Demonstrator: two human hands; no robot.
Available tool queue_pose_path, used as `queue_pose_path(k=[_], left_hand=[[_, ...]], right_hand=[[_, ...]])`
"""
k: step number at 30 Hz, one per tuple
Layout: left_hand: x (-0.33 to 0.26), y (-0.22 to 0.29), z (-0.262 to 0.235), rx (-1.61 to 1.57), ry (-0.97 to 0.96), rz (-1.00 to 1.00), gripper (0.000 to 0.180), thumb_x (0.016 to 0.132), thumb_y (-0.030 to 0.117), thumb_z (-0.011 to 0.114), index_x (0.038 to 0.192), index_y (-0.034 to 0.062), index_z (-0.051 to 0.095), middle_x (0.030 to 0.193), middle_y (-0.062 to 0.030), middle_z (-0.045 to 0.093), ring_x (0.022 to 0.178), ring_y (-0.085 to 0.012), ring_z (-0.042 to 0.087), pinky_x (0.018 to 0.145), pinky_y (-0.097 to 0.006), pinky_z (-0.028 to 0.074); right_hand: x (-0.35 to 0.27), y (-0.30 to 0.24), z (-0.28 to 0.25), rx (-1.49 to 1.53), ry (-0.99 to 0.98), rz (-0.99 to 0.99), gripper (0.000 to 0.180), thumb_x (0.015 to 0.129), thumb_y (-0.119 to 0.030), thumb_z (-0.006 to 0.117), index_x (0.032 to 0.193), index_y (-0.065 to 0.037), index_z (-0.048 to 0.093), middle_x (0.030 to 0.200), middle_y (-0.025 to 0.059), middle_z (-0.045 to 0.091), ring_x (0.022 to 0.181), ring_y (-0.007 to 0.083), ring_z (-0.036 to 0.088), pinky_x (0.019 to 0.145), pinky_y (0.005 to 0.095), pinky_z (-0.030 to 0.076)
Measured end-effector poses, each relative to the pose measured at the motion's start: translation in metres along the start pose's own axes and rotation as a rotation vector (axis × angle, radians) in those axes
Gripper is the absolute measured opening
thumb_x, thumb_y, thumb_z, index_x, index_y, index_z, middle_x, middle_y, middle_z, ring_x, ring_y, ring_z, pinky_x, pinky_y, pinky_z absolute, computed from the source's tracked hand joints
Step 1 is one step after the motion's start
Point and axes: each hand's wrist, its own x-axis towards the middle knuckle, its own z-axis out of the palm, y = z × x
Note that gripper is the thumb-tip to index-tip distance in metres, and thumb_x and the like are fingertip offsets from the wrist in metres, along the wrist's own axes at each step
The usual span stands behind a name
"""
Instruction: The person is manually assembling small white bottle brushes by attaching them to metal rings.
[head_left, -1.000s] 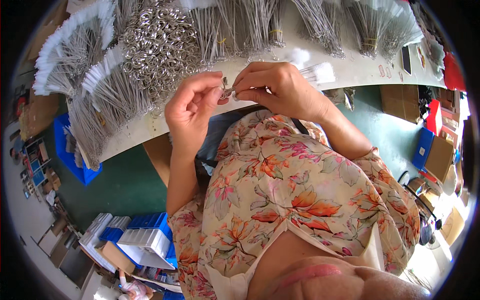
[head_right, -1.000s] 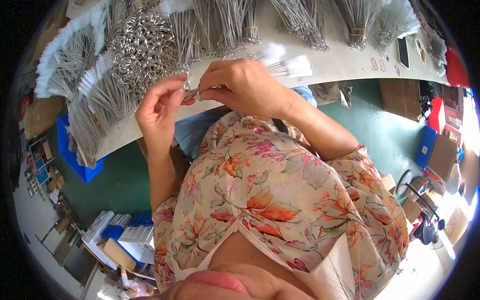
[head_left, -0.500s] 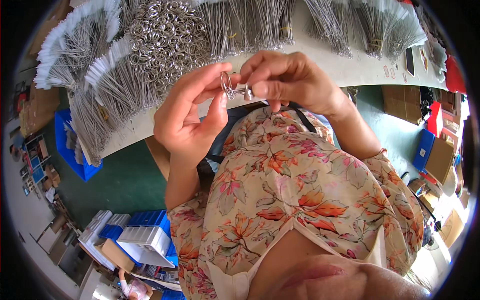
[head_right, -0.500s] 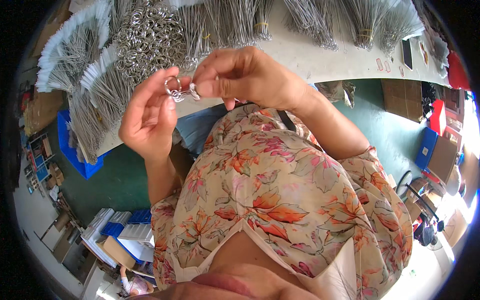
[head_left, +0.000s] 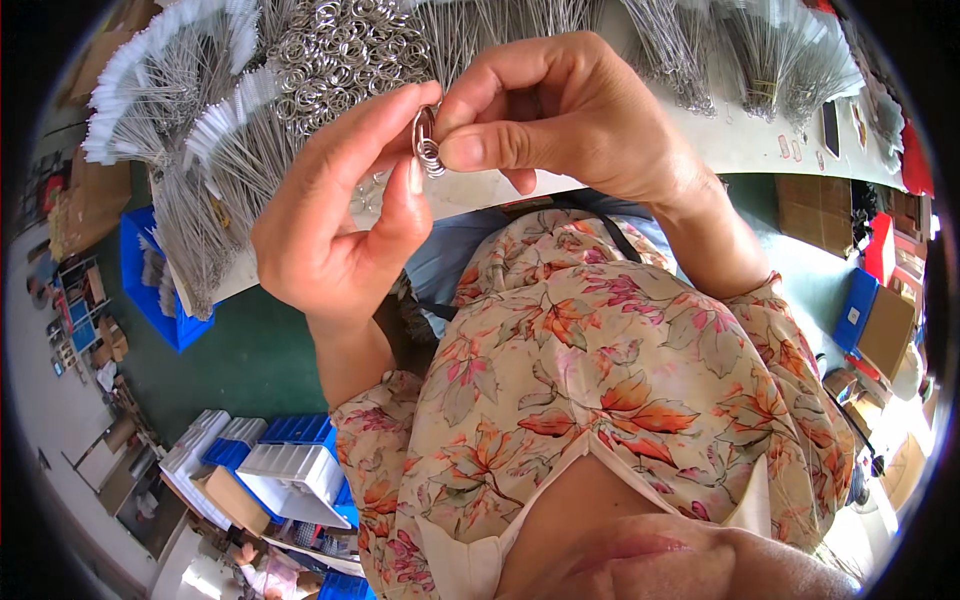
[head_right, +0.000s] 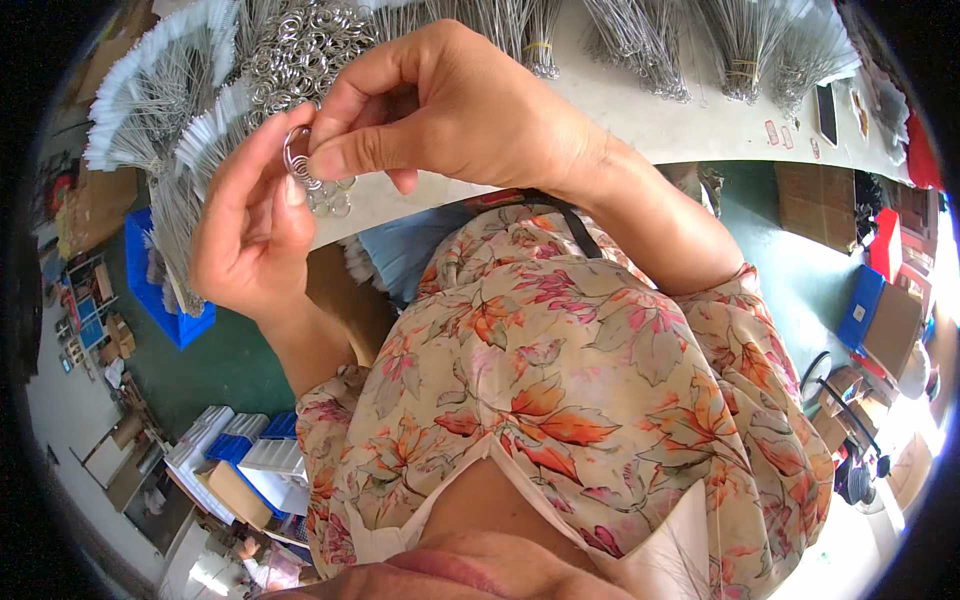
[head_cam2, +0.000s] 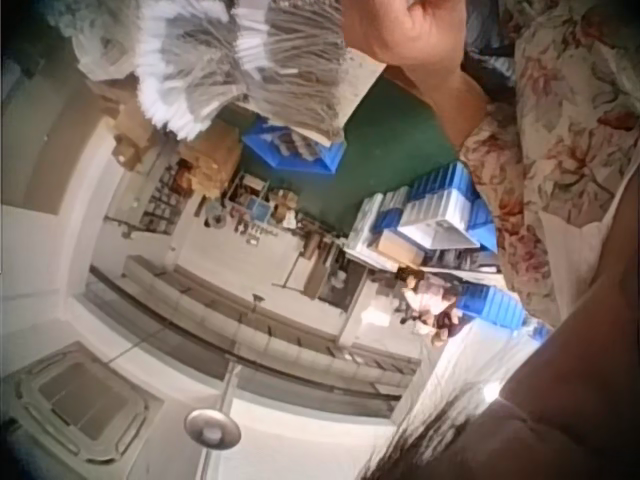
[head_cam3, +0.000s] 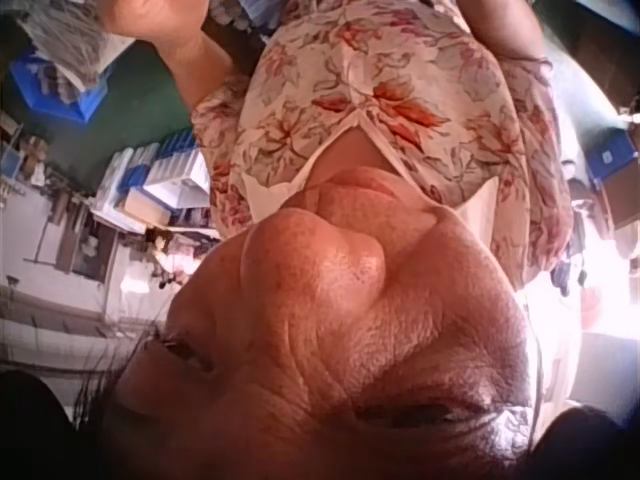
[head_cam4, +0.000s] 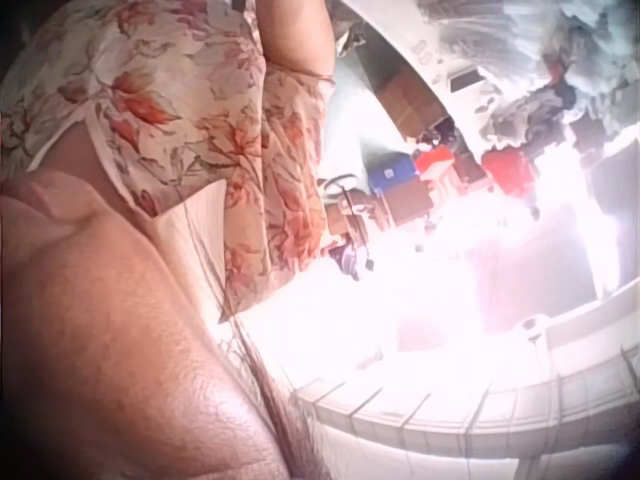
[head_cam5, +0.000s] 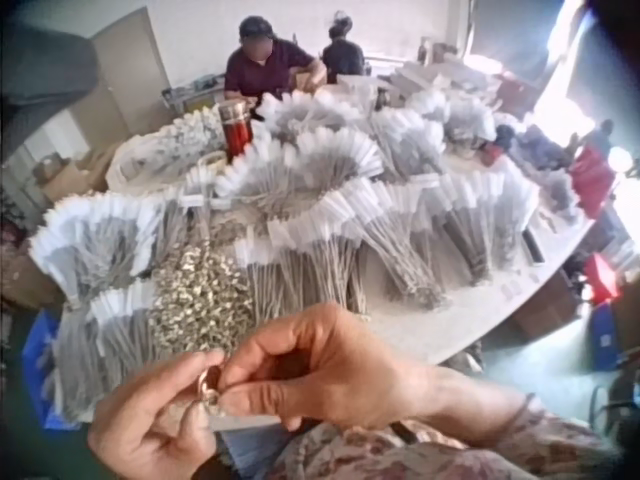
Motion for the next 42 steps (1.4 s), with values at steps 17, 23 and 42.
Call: queue_pose_path(k=[17,23,42], left_hand=[[0.02,0.009,-0.022,-0.359,-0.108,-0.691,0.011,0.085,0.009,0.06,0.091,-0.0002,0.061,0.077,-0.0014,0.058,0.057,-0.0041,0.045,0.052,-0.017,0.036],[0.013,0.006,-0.036,-0.298,-0.157,-0.704,0.016,0.088,0.012,0.057,0.099,0.0016,0.059,0.071,-0.0013,0.057,0.053,-0.0035,0.045,0.049,-0.018,0.036],[-0.023,0.024,-0.058,-0.523,0.532,-0.564,0.018,0.087,0.011,0.058,0.095,-0.004,0.063,0.099,-0.0163,0.064,0.077,-0.0152,0.061,0.074,-0.03,0.052]], right_hand=[[0.005,0.004,-0.003,0.017,-0.017,0.008,0.016,0.084,-0.013,0.063,0.092,0.0,0.064,0.072,0.001,0.061,0.059,0.0055,0.052,0.054,0.0197,0.043],[0.011,0.003,0.005,0.012,-0.053,0.033,0.015,0.084,-0.013,0.063,0.091,0.0,0.064,0.073,0.0004,0.061,0.06,0.005,0.053,0.053,0.0193,0.042],[0.038,0.061,0.07,-0.156,0.001,-0.262,0.015,0.079,-0.008,0.067,0.091,0.0,0.063,0.084,0.0049,0.065,0.077,0.0104,0.061,0.071,0.0235,0.05]])
